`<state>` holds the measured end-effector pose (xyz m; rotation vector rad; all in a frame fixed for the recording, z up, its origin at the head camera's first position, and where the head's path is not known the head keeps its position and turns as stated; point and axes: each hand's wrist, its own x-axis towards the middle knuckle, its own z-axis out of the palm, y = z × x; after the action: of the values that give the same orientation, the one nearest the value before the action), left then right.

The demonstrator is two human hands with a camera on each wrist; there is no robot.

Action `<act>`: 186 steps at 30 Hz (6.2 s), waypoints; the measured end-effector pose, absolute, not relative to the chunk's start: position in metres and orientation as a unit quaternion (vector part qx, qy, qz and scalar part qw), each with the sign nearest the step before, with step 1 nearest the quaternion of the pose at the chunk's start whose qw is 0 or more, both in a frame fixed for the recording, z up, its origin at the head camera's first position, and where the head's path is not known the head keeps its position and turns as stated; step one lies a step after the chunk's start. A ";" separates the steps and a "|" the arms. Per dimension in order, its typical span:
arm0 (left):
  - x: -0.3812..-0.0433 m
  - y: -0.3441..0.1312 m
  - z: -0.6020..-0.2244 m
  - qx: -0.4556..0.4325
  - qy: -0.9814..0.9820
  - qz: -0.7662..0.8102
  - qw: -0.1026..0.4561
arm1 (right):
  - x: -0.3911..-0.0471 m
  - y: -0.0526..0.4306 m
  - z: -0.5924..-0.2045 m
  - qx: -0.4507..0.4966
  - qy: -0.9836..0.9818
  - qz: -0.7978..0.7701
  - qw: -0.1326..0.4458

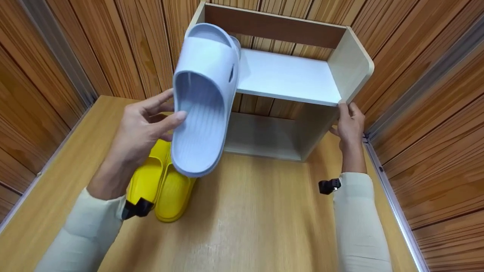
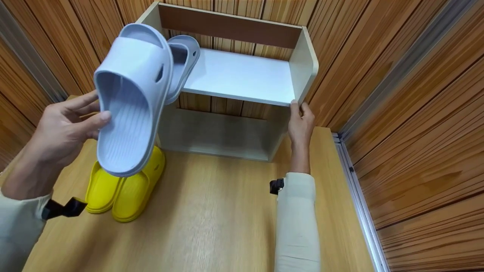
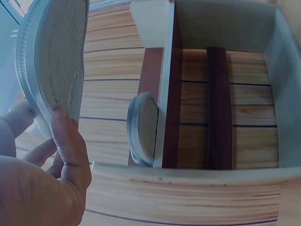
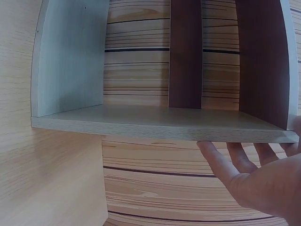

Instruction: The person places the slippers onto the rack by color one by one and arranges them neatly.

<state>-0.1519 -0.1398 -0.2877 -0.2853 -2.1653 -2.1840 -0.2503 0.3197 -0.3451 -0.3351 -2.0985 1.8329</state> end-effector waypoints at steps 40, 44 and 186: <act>-0.245 -0.043 -0.234 -0.071 -0.781 -0.617 -0.067 | -0.247 0.316 -0.345 -0.109 -0.735 0.647 0.171; -0.254 -0.034 -0.229 -0.064 -0.800 -0.591 -0.074 | -0.247 0.314 -0.345 -0.108 -0.737 0.646 0.165; -0.157 -0.184 -0.376 -0.044 -0.971 -0.158 0.172 | -0.253 0.323 -0.342 -0.073 -0.744 0.658 0.093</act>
<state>-0.1569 -0.1837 -0.3764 -0.1251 -2.7560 -0.4489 -0.2528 0.3228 -0.3419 -0.2158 -2.2083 1.9527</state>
